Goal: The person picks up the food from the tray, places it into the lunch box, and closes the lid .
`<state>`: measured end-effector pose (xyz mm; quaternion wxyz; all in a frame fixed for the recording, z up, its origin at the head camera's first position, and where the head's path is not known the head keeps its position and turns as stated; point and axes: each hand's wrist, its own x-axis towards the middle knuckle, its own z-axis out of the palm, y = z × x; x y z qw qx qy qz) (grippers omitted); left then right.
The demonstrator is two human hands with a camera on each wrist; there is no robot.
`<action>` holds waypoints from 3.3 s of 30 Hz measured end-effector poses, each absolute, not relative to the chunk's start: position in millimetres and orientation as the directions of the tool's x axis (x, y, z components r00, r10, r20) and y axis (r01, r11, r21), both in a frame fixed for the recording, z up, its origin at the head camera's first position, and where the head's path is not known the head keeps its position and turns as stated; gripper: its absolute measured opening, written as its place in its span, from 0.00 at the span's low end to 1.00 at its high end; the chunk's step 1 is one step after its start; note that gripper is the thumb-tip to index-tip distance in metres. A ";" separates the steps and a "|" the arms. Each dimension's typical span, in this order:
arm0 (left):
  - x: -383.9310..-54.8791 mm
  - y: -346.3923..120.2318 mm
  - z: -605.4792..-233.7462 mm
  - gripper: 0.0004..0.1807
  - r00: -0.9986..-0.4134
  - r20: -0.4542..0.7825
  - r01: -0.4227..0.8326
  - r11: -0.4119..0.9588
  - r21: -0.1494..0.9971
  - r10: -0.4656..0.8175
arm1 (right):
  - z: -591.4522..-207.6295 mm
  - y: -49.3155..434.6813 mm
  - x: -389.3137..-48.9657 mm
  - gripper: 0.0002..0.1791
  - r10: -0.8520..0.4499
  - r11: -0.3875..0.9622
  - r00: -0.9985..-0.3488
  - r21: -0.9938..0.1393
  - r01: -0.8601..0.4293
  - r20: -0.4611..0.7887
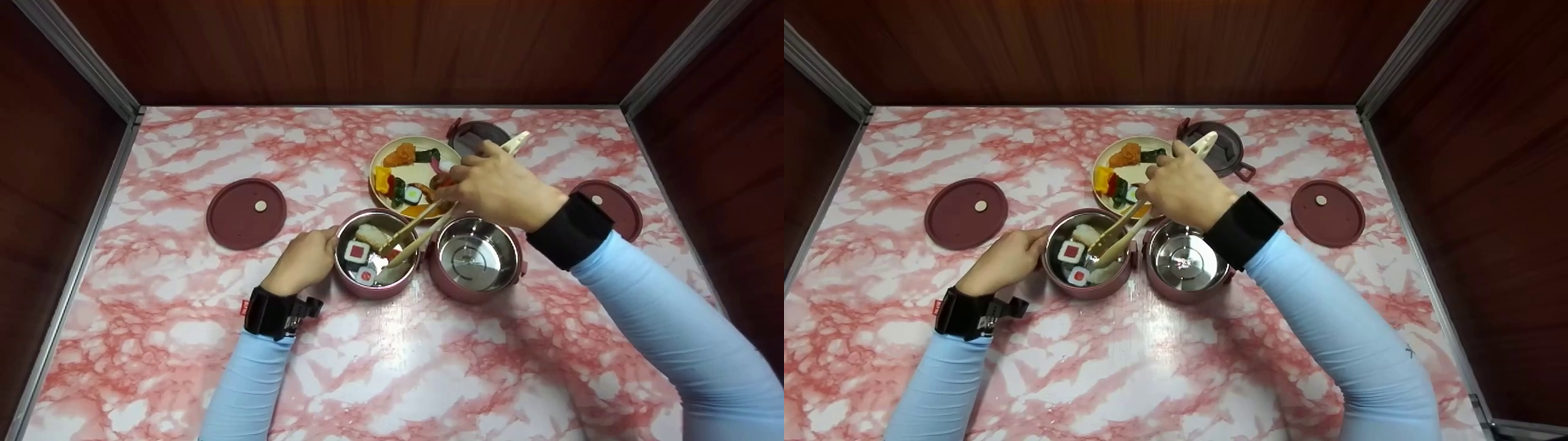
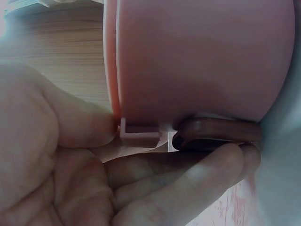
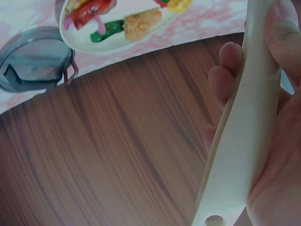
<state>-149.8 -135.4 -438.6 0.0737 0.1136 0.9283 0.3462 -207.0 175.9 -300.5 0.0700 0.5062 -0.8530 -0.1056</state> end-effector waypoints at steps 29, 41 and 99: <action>-149.6 -135.2 -437.4 0.20 -0.961 -0.030 0.192 0.742 0.642 0.275 | -289.0 215.0 -216.1 0.20 -0.693 0.721 -0.688 0.170 -0.672 0.216; -149.9 -135.4 -436.8 0.21 -0.964 -0.067 0.153 0.742 0.653 0.258 | -335.2 234.5 -230.2 0.22 -0.549 0.835 -0.823 0.059 -0.547 0.148; -149.8 -135.9 -440.5 0.22 -0.963 -0.057 0.163 0.740 0.652 0.262 | -349.1 217.0 -155.7 0.20 -0.688 0.708 -0.651 0.098 -0.700 0.321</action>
